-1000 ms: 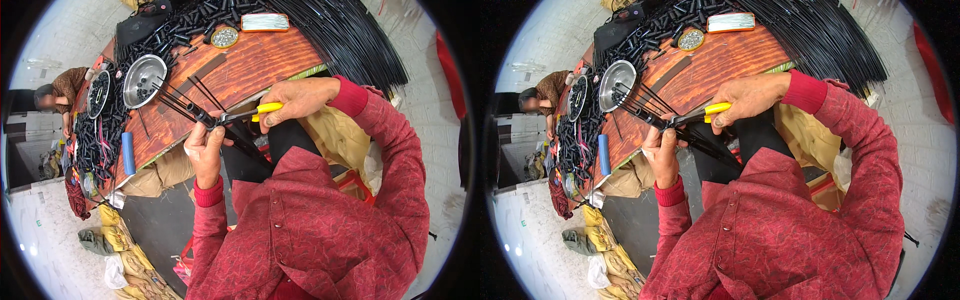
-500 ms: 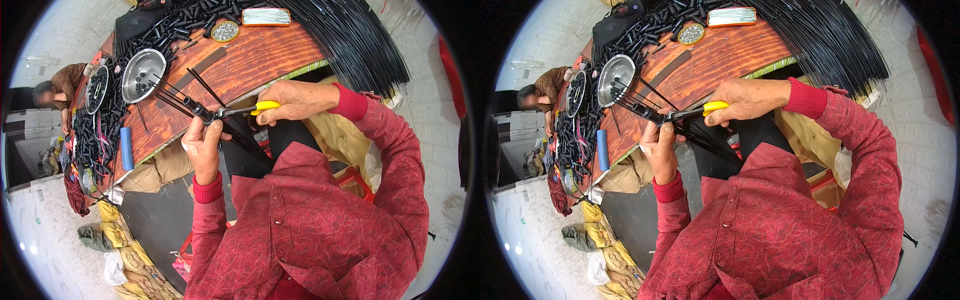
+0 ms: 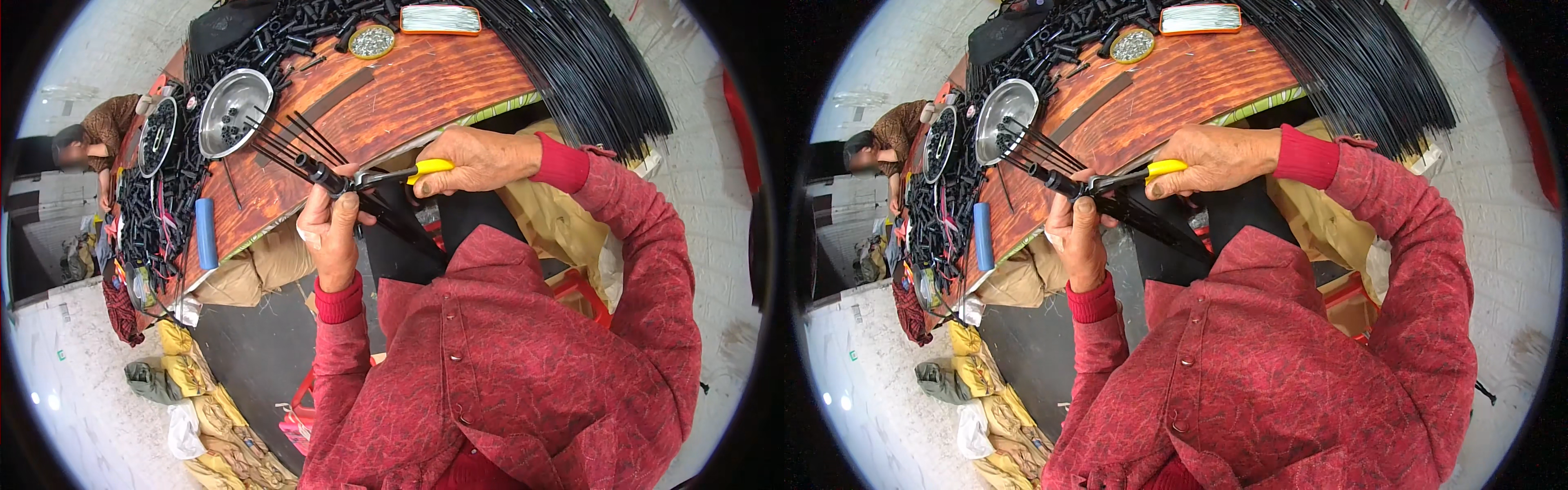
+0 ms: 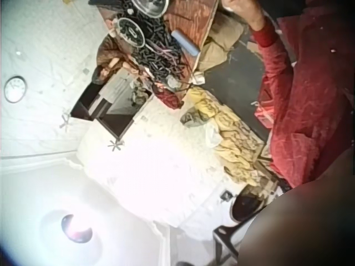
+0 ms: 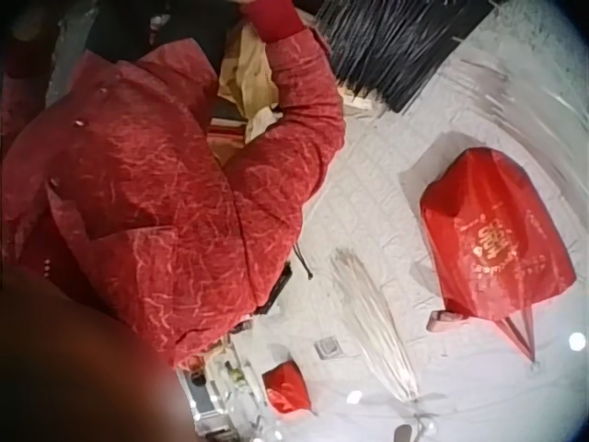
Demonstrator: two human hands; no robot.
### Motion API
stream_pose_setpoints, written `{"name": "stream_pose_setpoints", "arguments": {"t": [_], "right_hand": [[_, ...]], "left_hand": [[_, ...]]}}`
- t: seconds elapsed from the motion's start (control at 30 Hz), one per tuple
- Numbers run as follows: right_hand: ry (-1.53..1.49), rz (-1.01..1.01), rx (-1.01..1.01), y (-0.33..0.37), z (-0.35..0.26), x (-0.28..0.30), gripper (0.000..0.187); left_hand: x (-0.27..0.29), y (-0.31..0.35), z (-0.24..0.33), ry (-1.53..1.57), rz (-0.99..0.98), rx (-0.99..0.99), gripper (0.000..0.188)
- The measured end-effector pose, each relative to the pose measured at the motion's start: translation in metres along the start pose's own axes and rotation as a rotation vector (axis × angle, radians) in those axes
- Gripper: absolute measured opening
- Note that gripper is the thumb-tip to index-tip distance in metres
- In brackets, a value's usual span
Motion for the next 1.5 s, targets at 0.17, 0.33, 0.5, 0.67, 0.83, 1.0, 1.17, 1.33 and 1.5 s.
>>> {"name": "stream_pose_setpoints", "arguments": {"t": [0.17,0.33,0.5,0.67,0.83,1.0,1.17,1.33,1.5], "right_hand": [[-0.13,0.056,0.078,-0.007,0.015,-0.016,0.039],[-0.184,0.081,0.092,-0.017,0.03,-0.031,0.037],[-0.139,0.082,0.059,-0.017,0.027,-0.028,0.037],[-0.099,0.09,0.139,-0.015,0.022,-0.03,0.037],[-0.025,0.087,0.209,-0.006,0.025,-0.026,0.032],[-0.012,0.114,0.279,0.011,0.018,-0.02,0.032],[-0.045,0.202,0.272,0.027,0.026,-0.012,0.029],[-0.034,0.299,0.228,0.038,0.03,-0.002,0.042],[-0.018,0.298,0.27,0.038,0.028,-0.001,0.027]], "left_hand": [[0.005,-0.001,-0.004,0.045,-0.023,-0.025,0.041],[0.016,-0.001,-0.009,0.093,0.013,-0.061,0.042],[0.018,0.003,-0.009,0.111,0.002,-0.047,0.044],[0.013,0.01,0.006,0.028,-0.099,-0.026,0.055],[0.002,0.009,0.005,0.068,-0.115,0.063,0.069],[-0.021,0.018,0.016,0.121,-0.123,0.033,0.063],[-0.041,0.019,0.011,0.023,-0.15,0.071,0.056],[-0.056,0.02,0.023,-0.145,-0.039,-0.039,0.043],[-0.053,0.025,0.016,-0.036,-0.13,0.006,0.031]]}}
Point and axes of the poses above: each hand's wrist, its own y-axis away from the middle knuckle, its own x-axis out of the back of the hand, z = x × y, the point moved 9 cm from there along -y, towards the middle knuckle, and after that the axes turned 10 degrees about x, right-handed, at the moved point
